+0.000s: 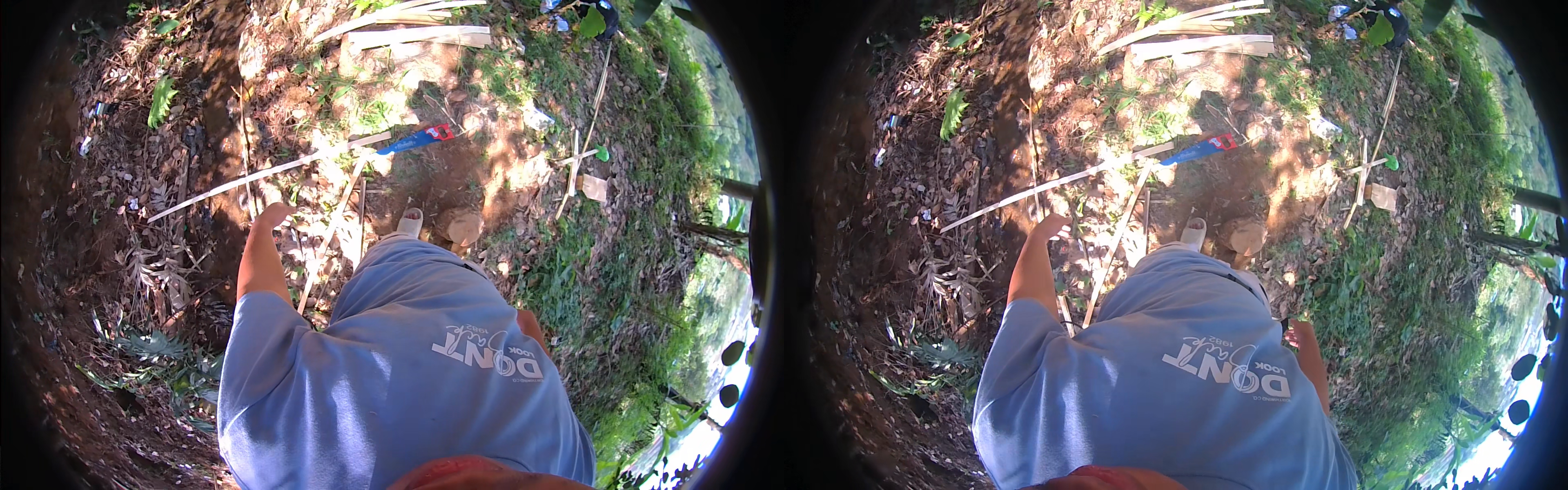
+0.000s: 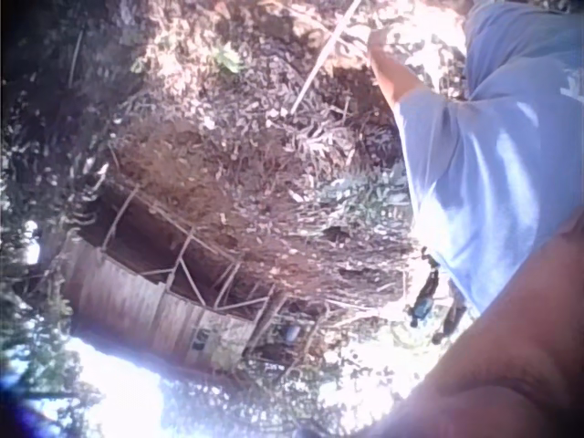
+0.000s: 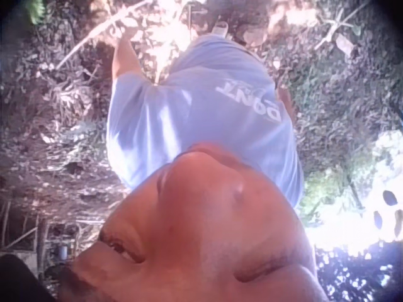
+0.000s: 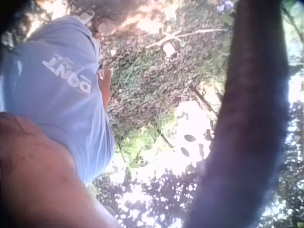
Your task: The person walks through a wooded area and sits on the ground. They pick up a long, thin piece of wood and a red hand saw. The person then proceeds to saw the wood into smaller pieces, holding the wood between their legs for stability.
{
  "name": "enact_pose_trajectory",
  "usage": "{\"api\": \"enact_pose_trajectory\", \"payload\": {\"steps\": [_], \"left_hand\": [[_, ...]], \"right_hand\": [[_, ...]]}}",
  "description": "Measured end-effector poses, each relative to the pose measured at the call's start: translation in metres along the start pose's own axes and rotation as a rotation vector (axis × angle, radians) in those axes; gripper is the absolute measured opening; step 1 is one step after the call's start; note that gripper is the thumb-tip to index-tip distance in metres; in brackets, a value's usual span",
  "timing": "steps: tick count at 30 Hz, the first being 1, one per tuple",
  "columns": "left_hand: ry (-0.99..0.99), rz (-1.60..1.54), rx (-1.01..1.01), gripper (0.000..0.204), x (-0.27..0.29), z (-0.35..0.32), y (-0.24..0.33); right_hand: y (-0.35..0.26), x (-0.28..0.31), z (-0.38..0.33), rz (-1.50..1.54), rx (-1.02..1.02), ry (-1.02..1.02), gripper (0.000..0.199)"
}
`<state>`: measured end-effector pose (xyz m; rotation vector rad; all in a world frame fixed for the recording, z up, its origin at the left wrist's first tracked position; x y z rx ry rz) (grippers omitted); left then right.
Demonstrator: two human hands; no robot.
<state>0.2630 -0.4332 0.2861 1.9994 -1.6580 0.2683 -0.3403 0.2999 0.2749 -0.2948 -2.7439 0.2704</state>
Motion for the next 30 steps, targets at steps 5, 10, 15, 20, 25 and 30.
{"api": "enact_pose_trajectory", "payload": {"steps": [5, 10, 15, 20, 25, 30], "left_hand": [[0.109, 0.011, 0.048, 0.053, -0.001, 0.036, 0.019], [0.091, 0.131, -0.162, 0.048, -0.034, 0.062, 0.089], [0.143, 0.892, -0.531, 0.04, -0.096, 0.071, 0.147], [-0.152, 0.549, -0.132, 0.037, -0.146, 0.006, 0.249], [-0.218, -0.493, -0.126, 0.035, -0.18, -0.041, 0.392], [-0.48, -1.499, -0.267, 0.024, -0.234, -0.12, 0.559]], "right_hand": [[-0.006, -0.01, -0.021, 0.35, 0.116, 0.009, 0.03], [-0.026, -0.003, -0.019, 0.496, 0.275, 0.013, 0.031], [-0.029, 0.03, -0.026, 0.465, 0.123, 0.077, 0.036], [0.016, 0.062, -0.041, 0.709, -0.006, 0.148, 0.033], [-0.168, 0.093, -0.09, 0.241, 0.776, 0.409, 0.04], [-0.362, 0.015, -0.383, -0.103, 1.56, 0.274, 0.036]]}}
Point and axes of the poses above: each hand's wrist, its own z-axis towards the middle knuckle, its own x-axis out of the back of the hand, y = z × x, the point moved 8 cm from there along z, towards the middle knuckle, and after that the axes turned 7 degrees about x, right-handed, at the moved point
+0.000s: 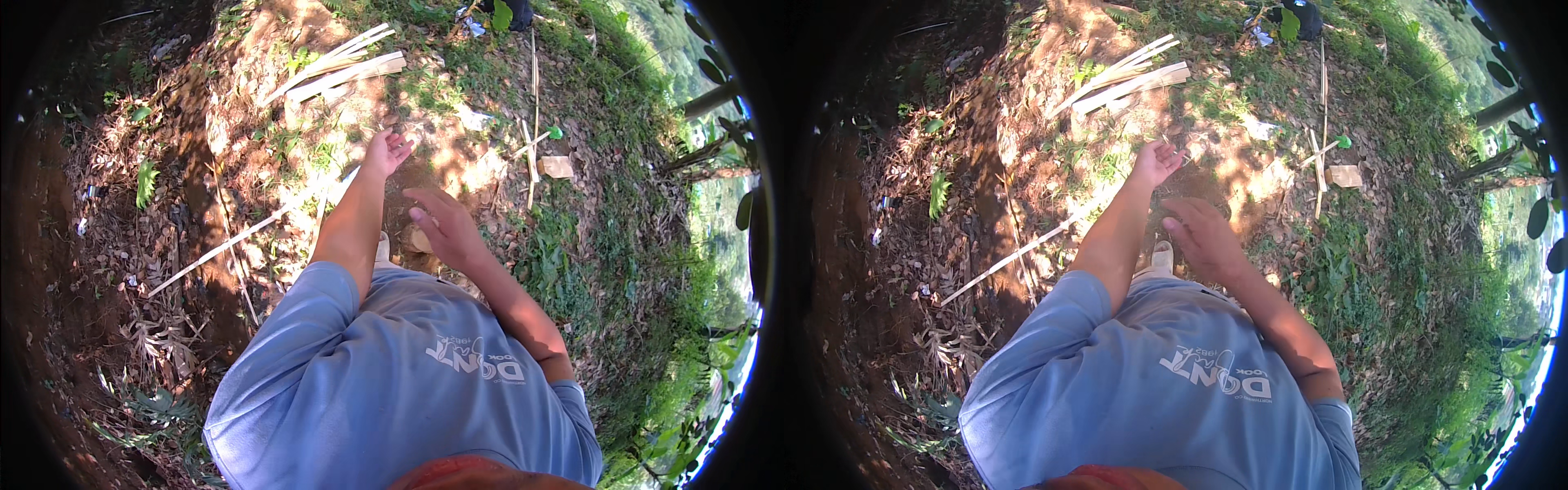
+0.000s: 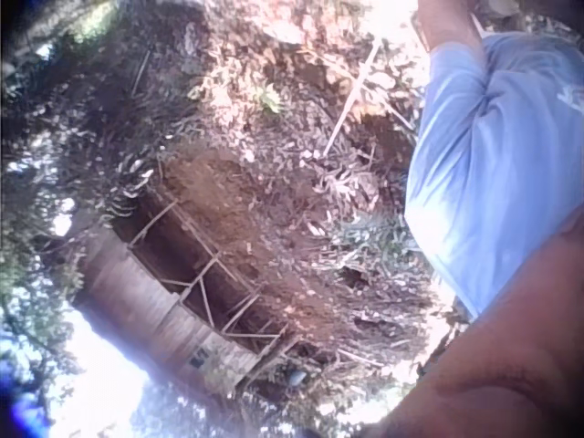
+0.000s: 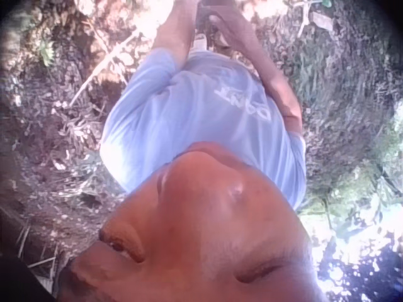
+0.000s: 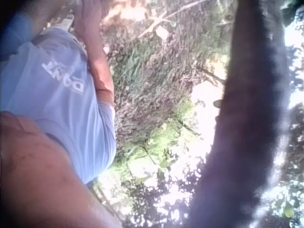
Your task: The person walks through a wooded area and sits on the ground. They pick up a long, thin piece of wood and a red hand saw. The person then proceeds to saw the wood into smaller pieces, holding the wood between their legs for stability.
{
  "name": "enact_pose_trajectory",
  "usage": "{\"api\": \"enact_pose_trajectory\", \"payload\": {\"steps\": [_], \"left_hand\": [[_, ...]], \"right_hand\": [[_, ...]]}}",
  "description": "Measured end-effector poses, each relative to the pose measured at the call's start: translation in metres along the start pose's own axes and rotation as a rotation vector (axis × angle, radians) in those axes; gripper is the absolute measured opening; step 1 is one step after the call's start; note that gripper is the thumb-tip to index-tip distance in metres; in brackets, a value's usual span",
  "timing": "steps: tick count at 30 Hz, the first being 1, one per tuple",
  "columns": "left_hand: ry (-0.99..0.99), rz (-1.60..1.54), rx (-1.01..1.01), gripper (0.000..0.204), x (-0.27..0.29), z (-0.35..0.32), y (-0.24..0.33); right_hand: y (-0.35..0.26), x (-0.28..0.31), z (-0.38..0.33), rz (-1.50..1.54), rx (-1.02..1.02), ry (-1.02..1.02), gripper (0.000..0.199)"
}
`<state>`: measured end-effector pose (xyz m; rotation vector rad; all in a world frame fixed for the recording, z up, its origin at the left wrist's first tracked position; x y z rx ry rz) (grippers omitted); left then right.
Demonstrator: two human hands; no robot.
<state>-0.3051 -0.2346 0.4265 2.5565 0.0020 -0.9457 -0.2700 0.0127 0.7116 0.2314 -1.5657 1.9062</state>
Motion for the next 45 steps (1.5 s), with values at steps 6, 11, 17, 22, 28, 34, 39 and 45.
{"api": "enact_pose_trajectory", "payload": {"steps": [6, 11, 17, 22, 28, 34, 39, 45], "left_hand": [[-0.295, -0.123, 0.244, 0.05, -0.13, -0.053, -0.106], [-0.038, 0.578, 0.123, 0.058, -0.095, -0.062, -0.123], [0.176, 2.345, -0.245, 0.045, -0.073, -0.046, -0.138], [-0.398, 3.012, -0.469, 0.032, -0.103, -0.092, -0.257], [-0.814, 2.541, -0.933, 0.021, -0.14, -0.122, -0.273], [-0.967, 2.143, -0.15, 0.042, -0.229, -0.216, -0.328], [-1.849, 1.302, -0.048, 0.05, -0.302, -0.47, -0.427], [-1.522, 1.786, -1.177, 0.072, -0.254, -0.298, -0.378]], "right_hand": [[-0.034, -0.038, -0.04, -0.067, 0.813, -0.117, 0.052], [0.207, 0.049, -0.101, -0.473, -0.232, 0.169, 0.052], [0.015, 0.069, -0.096, -0.031, 0.071, 0.29, 0.052], [-0.093, -0.001, -0.136, -0.039, 0.968, 0.027, 0.072], [0.264, 0.086, -0.271, -0.5, -0.85, -0.012, 0.073], [0.382, 0.068, -0.568, -0.028, -1.939, -0.748, 0.039], [0.391, 0.083, -0.395, -0.144, -1.38, -0.567, 0.018], [0.283, 0.11, -0.226, -0.498, -0.848, -0.012, 0.02]]}}
Point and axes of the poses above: each hand's wrist, its own z-axis towards the middle knuckle, its own x-axis out of the back of the hand, y = z × x, the point moved 8 cm from there along z, towards the middle knuckle, and after that the axes turned 7 degrees about x, right-handed, at the moved point
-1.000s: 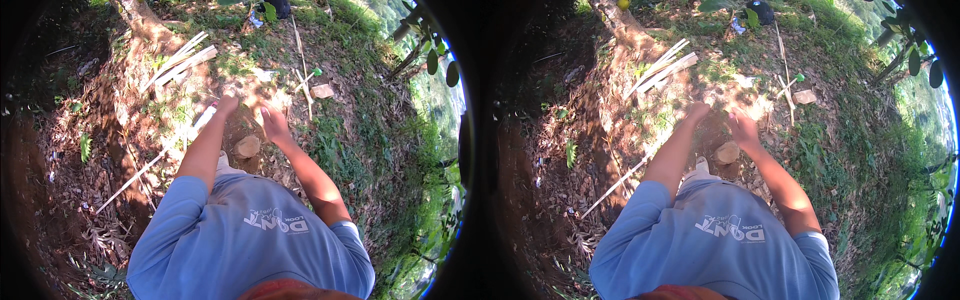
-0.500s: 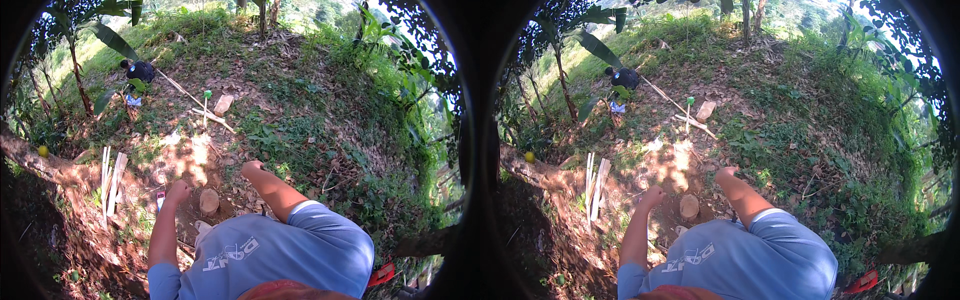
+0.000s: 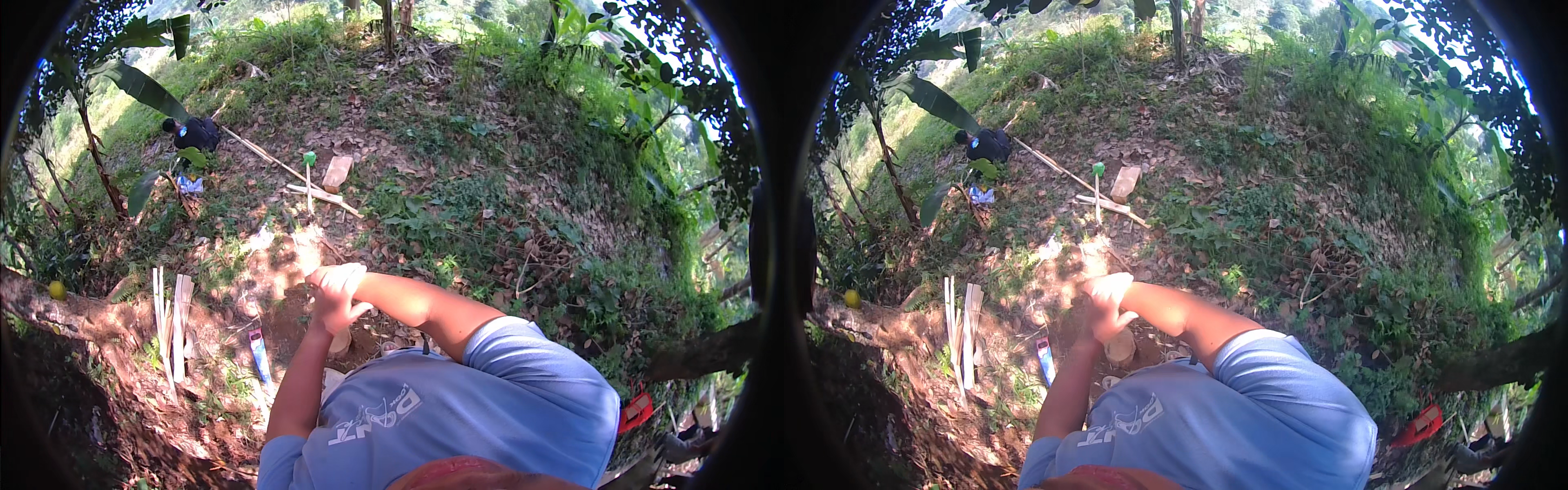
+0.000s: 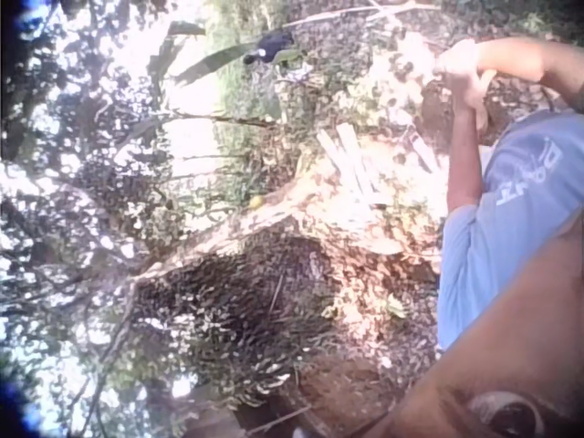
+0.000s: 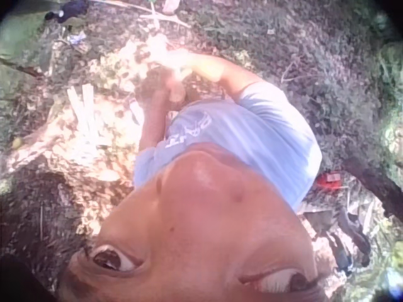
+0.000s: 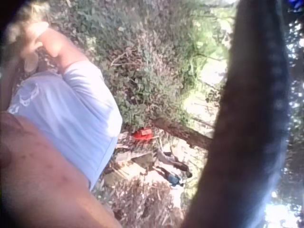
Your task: The person walks through a wooded area and sits on the ground. They pick up a long, thin piece of wood and a red hand saw. The person then proceeds to saw the wood into smaller pieces, holding the wood between their legs for stability.
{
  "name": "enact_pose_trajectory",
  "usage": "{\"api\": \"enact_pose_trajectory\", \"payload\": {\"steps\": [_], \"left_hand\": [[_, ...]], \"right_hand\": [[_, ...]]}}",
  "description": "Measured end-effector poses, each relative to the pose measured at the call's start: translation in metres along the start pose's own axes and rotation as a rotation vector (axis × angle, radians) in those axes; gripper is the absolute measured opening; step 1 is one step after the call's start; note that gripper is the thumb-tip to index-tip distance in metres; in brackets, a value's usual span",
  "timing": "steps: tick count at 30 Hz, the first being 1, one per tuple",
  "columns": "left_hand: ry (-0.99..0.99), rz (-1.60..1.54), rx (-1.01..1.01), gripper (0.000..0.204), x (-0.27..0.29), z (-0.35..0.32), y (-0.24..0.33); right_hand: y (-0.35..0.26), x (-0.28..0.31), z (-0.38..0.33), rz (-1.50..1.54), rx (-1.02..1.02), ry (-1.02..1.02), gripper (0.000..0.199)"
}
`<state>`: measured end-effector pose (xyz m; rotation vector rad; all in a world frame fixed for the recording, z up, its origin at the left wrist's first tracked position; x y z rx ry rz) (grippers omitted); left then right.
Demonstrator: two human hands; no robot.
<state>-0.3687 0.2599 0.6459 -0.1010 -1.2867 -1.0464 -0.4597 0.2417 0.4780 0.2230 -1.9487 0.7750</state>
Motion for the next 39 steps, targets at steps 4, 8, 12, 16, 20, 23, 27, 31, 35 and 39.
{"api": "enact_pose_trajectory", "payload": {"steps": [4, 8, 12, 16, 20, 23, 27, 31, 35, 39], "left_hand": [[-0.299, 0.263, 1.187, 0.057, -0.035, -0.291, -0.344], [-0.739, 0.256, 1.345, 0.053, -0.039, -0.431, -0.334], [-0.568, 0.157, 1.281, 0.056, -0.05, -0.442, -0.326], [-0.316, -0.107, 1.332, 0.041, -0.07, -0.285, -0.257], [-0.099, -0.206, 1.246, 0.033, -0.035, -0.316, -0.237], [-0.297, -0.176, 1.327, 0.03, -0.015, -0.431, -0.242], [0.045, -0.31, 1.714, 0.032, -0.005, -0.682, -0.237], [-0.31, -0.164, 2.196, 0.042, 0.003, -0.872, -0.143], [-0.715, -0.11, 1.797, 0.054, -0.025, -0.936, -0.133], [-0.46, -0.02, 1.477, 0.039, -0.027, -0.863, -0.195]], "right_hand": [[-0.056, -0.003, 0.001, -0.094, 0.339, -0.273, 0.034], [-0.152, 0.024, -0.07, 0.178, 0.561, -0.128, 0.058], [-0.349, 0.069, -0.177, 0.533, 1.497, 0.11, 0.076], [-0.328, 0.006, -0.122, 0.309, 1.646, 0.141, 0.076], [-0.16, -0.071, 0.03, -0.092, 0.878, 0.111, 0.066], [0.077, -0.134, 0.041, -0.494, -0.202, -0.622, 0.038], [0.309, -0.142, -0.106, 0.078, -0.808, -0.578, 0.056], [0.302, -0.127, -0.226, 0.336, -1.129, -0.348, 0.046], [0.261, -0.173, -0.271, 0.415, -1.21, -0.652, 0.051], [0.216, -0.225, -0.234, 0.802, -1.107, -0.578, 0.056]]}}
Point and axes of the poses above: each hand's wrist, its own z-axis towards the middle knuckle, its own x-axis out of the back of the hand, y = z × x, the point moved 8 cm from there along z, towards the middle knuckle, and after that the axes turned 7 degrees about x, right-handed, at the moved point
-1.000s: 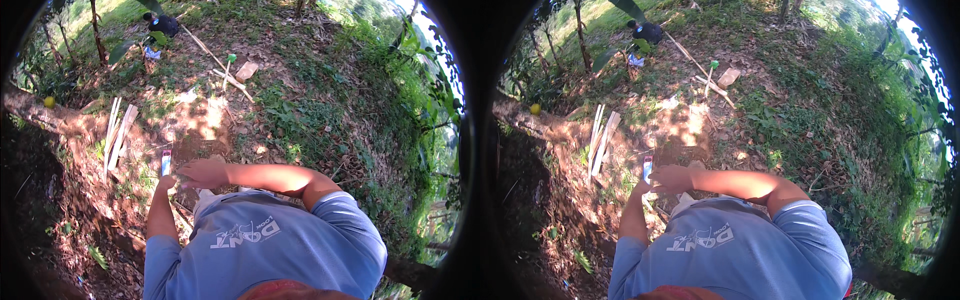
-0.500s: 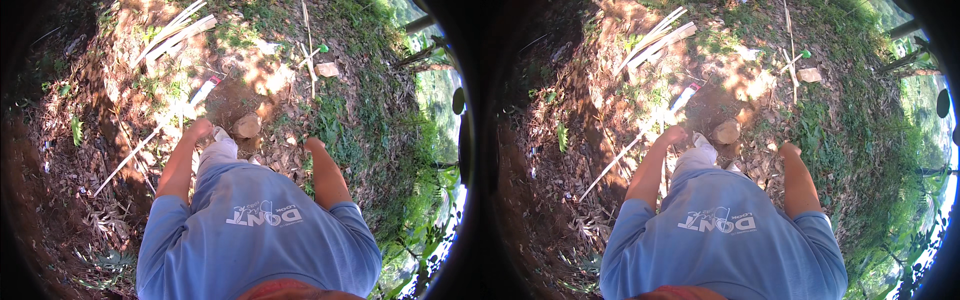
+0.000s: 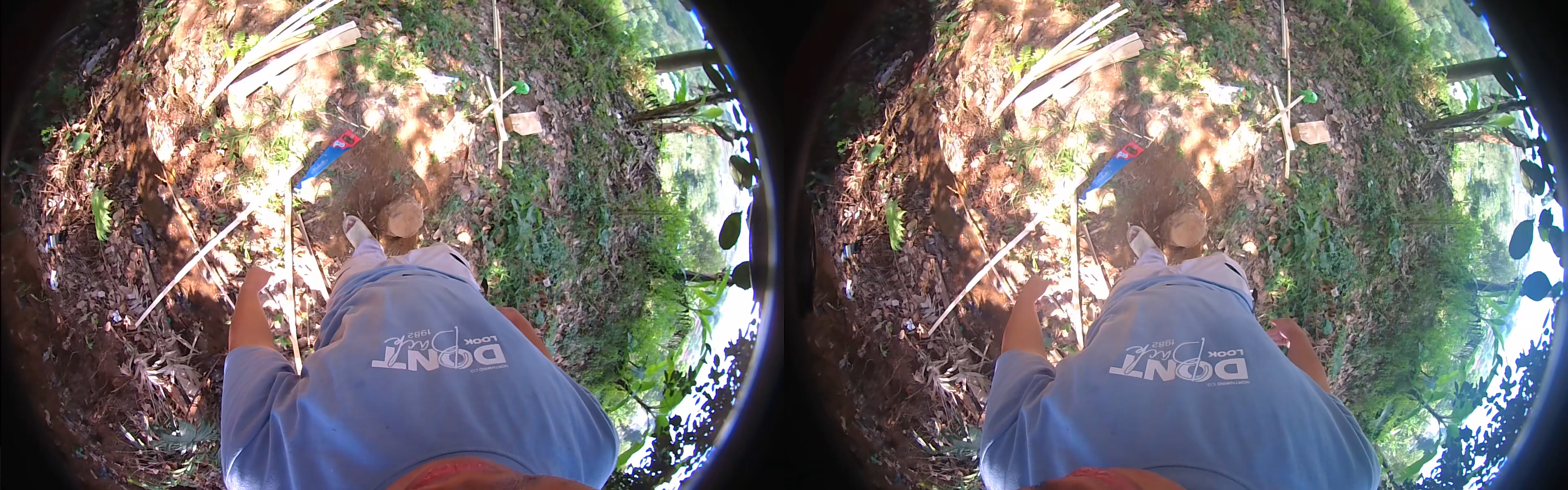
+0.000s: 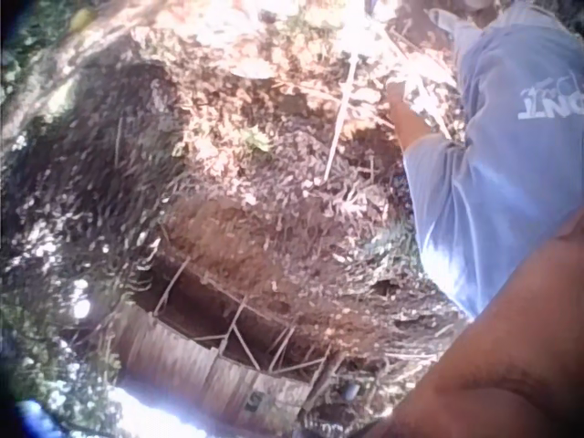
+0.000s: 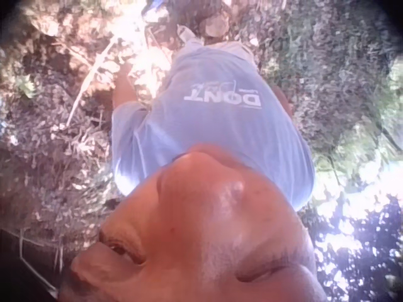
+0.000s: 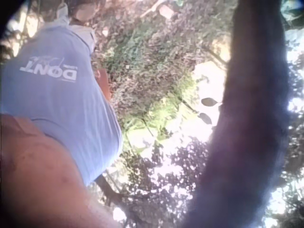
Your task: The person walks through a wooded area and sits on the ground. They pick up a long, thin piece of wood and a red hand saw. The person then proceeds to saw the wood into smaller pieces, holding the wood between their legs for stability.
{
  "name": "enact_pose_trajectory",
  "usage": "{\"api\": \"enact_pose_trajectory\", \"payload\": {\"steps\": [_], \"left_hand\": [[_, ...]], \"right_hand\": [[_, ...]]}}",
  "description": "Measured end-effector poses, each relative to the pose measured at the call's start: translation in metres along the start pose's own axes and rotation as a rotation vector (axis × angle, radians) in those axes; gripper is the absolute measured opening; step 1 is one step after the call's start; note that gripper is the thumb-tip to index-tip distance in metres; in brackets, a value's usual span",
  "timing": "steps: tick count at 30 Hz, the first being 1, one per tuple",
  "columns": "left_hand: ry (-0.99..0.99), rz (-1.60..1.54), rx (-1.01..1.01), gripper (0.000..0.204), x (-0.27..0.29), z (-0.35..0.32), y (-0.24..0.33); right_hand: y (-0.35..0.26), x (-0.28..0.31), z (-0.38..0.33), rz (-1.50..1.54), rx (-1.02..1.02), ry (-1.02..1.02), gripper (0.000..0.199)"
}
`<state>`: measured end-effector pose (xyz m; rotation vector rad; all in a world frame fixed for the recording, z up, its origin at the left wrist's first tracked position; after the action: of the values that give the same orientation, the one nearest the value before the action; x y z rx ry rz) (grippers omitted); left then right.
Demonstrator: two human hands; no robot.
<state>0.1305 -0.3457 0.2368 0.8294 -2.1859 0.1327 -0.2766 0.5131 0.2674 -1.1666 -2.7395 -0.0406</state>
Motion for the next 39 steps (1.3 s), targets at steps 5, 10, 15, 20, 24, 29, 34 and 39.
{"api": "enact_pose_trajectory", "payload": {"steps": [5, 10, 15, 20, 24, 29, 34, 39], "left_hand": [[-0.208, -0.503, 0.296, 0.033, 0.076, 0.08, 0.101], [0.118, -0.726, 0.089, 0.03, 0.16, 0.101, 0.193], [0.186, -0.807, 0.203, 0.026, 0.157, 0.106, 0.185], [0.096, -0.778, 0.338, 0.036, 0.102, 0.096, 0.165], [-0.084, -0.529, 0.698, 0.045, 0.007, 0.062, 0.138], [-0.256, -1.199, 0.871, 0.034, -0.018, 0.026, 0.232], [-0.101, -1.394, 0.993, 0.031, -0.014, 0.015, 0.284], [-0.09, -1.505, 0.919, 0.033, -0.04, -0.002, 0.296]], "right_hand": [[-0.193, -0.046, -0.059, -0.208, 0.254, 0.019, 0.044], [-0.295, -0.006, -0.093, -0.138, 0.412, 0.164, 0.043], [-0.307, 0.025, -0.057, -0.258, 0.337, 0.118, 0.04], [-0.302, 0.075, 0.04, -0.526, 0.341, 0.042, 0.046], [-0.34, 0.086, 0.061, -0.652, 0.154, -0.086, 0.05], [-0.474, 0.125, 0.096, -0.583, 0.388, -0.018, 0.042], [-0.611, 0.133, 0.115, -0.583, 0.515, -0.043, 0.028], [-0.726, 0.121, 0.203, -1.298, 0.831, -0.227, 0.028]]}}
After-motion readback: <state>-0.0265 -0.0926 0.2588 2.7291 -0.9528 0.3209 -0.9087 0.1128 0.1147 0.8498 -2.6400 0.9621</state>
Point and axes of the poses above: each hand's wrist, its own z-axis towards the middle knuckle, its own x-axis out of the back of the hand, y = z × x, the point moved 8 cm from there along z, towards the middle knuckle, and after that the axes turned 7 degrees about x, right-handed, at the moved point
